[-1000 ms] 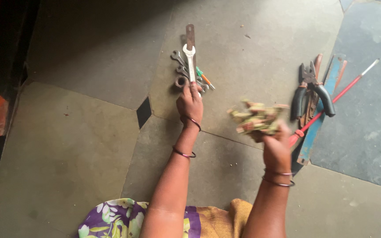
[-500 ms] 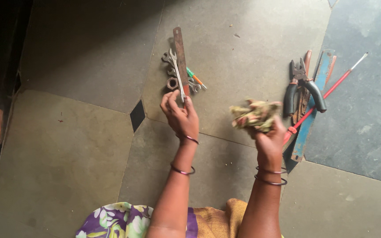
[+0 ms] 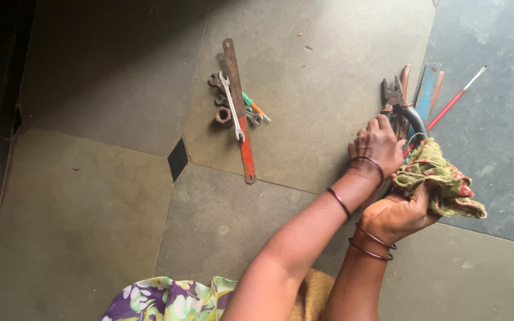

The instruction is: The person sits on a tiled floor and wipes a wrench and a pair of pliers with a cloth. They clean the tools thoroughly, turning them over to wipe different sides, and place them back on the floor among other tools.

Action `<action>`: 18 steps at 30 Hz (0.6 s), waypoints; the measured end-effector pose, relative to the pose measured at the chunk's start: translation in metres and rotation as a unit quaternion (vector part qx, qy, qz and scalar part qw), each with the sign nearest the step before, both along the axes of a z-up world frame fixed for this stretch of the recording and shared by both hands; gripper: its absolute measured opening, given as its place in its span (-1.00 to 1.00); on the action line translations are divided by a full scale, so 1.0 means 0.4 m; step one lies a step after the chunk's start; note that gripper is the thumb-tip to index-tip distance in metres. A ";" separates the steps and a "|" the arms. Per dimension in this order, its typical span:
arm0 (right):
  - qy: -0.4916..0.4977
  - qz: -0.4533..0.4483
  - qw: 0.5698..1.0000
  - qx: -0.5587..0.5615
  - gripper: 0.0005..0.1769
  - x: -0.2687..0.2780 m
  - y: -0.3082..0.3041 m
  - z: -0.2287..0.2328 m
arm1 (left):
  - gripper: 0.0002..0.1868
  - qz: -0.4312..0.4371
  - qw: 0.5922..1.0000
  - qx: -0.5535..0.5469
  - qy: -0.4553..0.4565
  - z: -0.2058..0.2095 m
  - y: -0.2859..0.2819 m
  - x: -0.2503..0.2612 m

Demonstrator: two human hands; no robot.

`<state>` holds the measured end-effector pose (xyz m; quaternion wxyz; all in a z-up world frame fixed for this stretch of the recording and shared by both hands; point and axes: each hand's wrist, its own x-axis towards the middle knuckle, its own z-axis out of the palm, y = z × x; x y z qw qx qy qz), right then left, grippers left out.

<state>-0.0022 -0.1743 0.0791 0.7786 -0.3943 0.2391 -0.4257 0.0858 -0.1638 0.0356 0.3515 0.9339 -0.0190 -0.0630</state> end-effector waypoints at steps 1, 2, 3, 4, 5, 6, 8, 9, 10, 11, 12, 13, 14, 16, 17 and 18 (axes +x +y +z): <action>-0.011 0.005 1.000 0.003 -0.48 0.001 -0.003 -0.001 | -0.26 0.008 1.000 0.002 0.004 -0.005 -0.015 -0.002; -0.022 0.009 1.000 0.006 -0.45 0.004 -0.006 -0.002 | -0.19 0.017 1.000 0.004 0.009 -0.012 -0.023 -0.004; -0.033 0.014 0.999 0.010 -0.41 0.005 -0.007 -0.002 | -0.20 0.014 1.000 0.001 0.016 -0.019 -0.024 -0.006; -0.033 0.014 0.999 0.015 -0.41 0.003 -0.006 0.000 | -0.20 0.011 1.000 -0.003 0.024 -0.025 -0.024 -0.009; -0.035 0.015 0.999 0.019 -0.40 0.003 -0.006 0.003 | -0.21 0.009 0.999 -0.007 0.029 -0.029 -0.025 -0.008; -0.036 0.015 0.999 0.024 -0.40 0.003 -0.005 0.006 | -0.26 0.021 0.999 -0.012 0.039 -0.031 -0.024 -0.004; -0.045 0.027 0.998 0.046 -0.41 0.001 -0.005 0.011 | -0.37 0.045 0.997 -0.023 0.059 -0.034 -0.020 0.007; -0.049 0.033 0.997 0.058 -0.41 0.001 -0.003 0.013 | -0.36 0.054 0.996 -0.028 0.072 -0.036 -0.016 0.014; -0.052 0.035 0.996 0.065 -0.42 0.000 -0.001 0.014 | -0.35 0.062 0.994 -0.032 0.084 -0.037 -0.012 0.022; -0.055 0.037 0.995 0.071 -0.43 0.001 0.000 0.017 | -0.34 0.070 0.992 -0.037 0.096 -0.037 -0.009 0.030; -0.059 0.039 0.995 0.077 -0.44 0.002 0.001 0.019 | -0.35 0.077 0.991 -0.042 0.103 -0.037 -0.007 0.037; -0.052 0.037 0.995 0.076 -0.45 0.004 0.001 0.020 | -0.36 0.083 0.989 -0.046 0.109 -0.037 -0.007 0.043; -0.044 0.035 0.996 0.076 -0.45 0.005 0.001 0.021 | -0.36 0.090 0.988 -0.051 0.116 -0.040 -0.007 0.048; -0.036 0.032 0.996 0.070 -0.47 0.003 0.002 0.017 | -0.41 0.086 0.990 -0.050 0.103 -0.052 -0.004 0.043; -0.038 0.032 0.997 0.064 -0.48 0.004 0.004 0.014 | -0.44 0.084 0.991 -0.050 0.095 -0.059 -0.003 0.042; -0.041 0.032 0.997 0.057 -0.50 0.005 0.004 0.010 | -0.42 0.091 0.992 -0.052 0.074 -0.065 -0.002 0.036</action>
